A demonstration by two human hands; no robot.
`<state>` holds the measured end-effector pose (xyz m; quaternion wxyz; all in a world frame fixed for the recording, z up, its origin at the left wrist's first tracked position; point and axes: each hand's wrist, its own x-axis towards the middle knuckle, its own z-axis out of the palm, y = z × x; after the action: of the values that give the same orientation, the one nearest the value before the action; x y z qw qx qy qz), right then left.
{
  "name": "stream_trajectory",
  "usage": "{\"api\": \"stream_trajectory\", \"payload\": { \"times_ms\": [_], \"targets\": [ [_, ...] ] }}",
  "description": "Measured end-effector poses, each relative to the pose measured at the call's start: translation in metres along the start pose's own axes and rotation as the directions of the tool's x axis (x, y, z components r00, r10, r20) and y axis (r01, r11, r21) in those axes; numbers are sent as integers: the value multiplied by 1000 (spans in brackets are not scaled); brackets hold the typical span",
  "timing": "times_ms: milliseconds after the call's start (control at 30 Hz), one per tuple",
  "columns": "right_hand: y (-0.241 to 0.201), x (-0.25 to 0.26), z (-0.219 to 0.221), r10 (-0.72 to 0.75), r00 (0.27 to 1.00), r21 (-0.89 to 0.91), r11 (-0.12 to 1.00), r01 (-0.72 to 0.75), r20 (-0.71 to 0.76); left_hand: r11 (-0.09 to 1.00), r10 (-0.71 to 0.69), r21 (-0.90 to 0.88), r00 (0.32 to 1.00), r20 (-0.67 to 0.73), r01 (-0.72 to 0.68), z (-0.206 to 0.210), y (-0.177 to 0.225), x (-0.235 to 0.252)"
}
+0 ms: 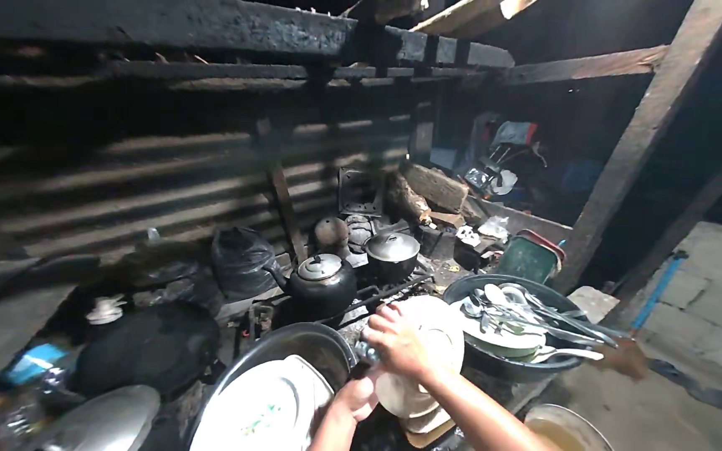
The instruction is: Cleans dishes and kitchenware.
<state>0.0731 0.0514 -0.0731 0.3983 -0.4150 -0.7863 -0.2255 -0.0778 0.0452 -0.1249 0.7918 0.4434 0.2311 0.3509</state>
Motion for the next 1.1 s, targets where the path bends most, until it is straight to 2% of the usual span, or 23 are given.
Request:
{"api": "stream_trajectory", "payload": {
  "times_ms": [67, 167, 200, 233, 267, 367, 400, 433, 467, 533, 567, 600, 633, 667, 700, 733, 767, 800, 867, 900, 933, 1000, 1100],
  "targets": [
    [22, -5, -13, 285, 957, 114, 953, -279, -42, 1000, -15, -19, 990, -143, 13, 17, 10, -4],
    [55, -23, -19, 773, 633, 292, 614, -733, -35, 967, -7, -245, 963, -269, -62, 20, 13, -6],
    [55, -32, -15, 840, 540, 288, 530, -798, -49, 942, -1, -322, 958, -288, -96, 20, 12, -4],
    [46, -42, -8, 860, 505, 251, 506, -825, -73, 921, 0, -371, 952, -308, -119, 20, 10, -2],
    [32, -50, 1, 836, 539, 202, 549, -811, -106, 911, -4, -391, 944, -329, -132, 22, 6, 2],
    [-24, -61, 24, 648, 755, 204, 757, -621, -103, 944, -17, -311, 921, -389, -114, 30, -6, 10],
    [-33, -60, 30, 610, 782, 232, 785, -575, -128, 963, -21, -252, 907, -422, -95, 34, -10, 10],
    [-33, -56, 29, 638, 756, 289, 759, -584, -147, 977, -10, -196, 899, -437, -84, 38, -13, 7],
    [-27, -51, 25, 727, 672, 388, 666, -637, -145, 987, 20, -134, 898, -440, -88, 41, -14, 2],
    [-3, -42, 8, 943, 325, 656, 290, -697, -72, 993, 110, 80, 921, -373, -86, 46, -15, -12],
    [11, -40, -3, 993, 119, 770, 72, -634, 6, 965, 156, 245, 957, -244, -95, 42, -13, -19],
    [27, -41, -14, 992, -12, 851, -111, -513, 122, 875, 219, 455, 973, -68, -164, 32, -11, -20],
    [40, -51, -25, 961, -8, 903, -263, -339, 277, 717, 267, 641, 957, 113, -276, 20, -8, -18],
    [50, -66, -31, 929, 55, 919, -350, -183, 365, 521, 336, 757, 910, 243, -394, 9, -6, -15],
    [52, -80, -35, 906, 128, 914, -395, -96, 404, 379, 437, 791, 846, 305, -481, 1, -7, -12],
    [48, -88, -39, 892, 167, 907, -416, -62, 421, 328, 566, 767, 764, 308, -552, -5, -9, -7],
    [41, -94, -41, 880, 171, 896, -440, -61, 443, 373, 671, 702, 699, 247, -606, -11, -12, -1],
    [35, -98, -42, 869, 146, 881, -464, -90, 473, 505, 706, 583, 693, 145, -636, -15, -12, 3],
    [27, -101, -39, 852, 48, 838, -500, -217, 521, 843, 532, 146, 841, -95, -517, -5, 0, -2],
    [27, -102, -36, 852, 19, 809, -489, -326, 523, 911, 381, -77, 899, -216, -405, 5, 7, -7],
    [29, -102, -34, 865, 5, 768, -442, -464, 501, 933, 211, -206, 913, -350, -295, 17, 14, -10],
    [40, -96, -35, 903, 51, 604, -243, -759, 427, 953, 29, -256, 889, -457, -162, 22, 20, -9],
    [52, -80, -45, 947, 166, 250, 96, -963, 274, 952, 15, -259, 869, -495, -164, 12, 14, -5]
  ]
}}
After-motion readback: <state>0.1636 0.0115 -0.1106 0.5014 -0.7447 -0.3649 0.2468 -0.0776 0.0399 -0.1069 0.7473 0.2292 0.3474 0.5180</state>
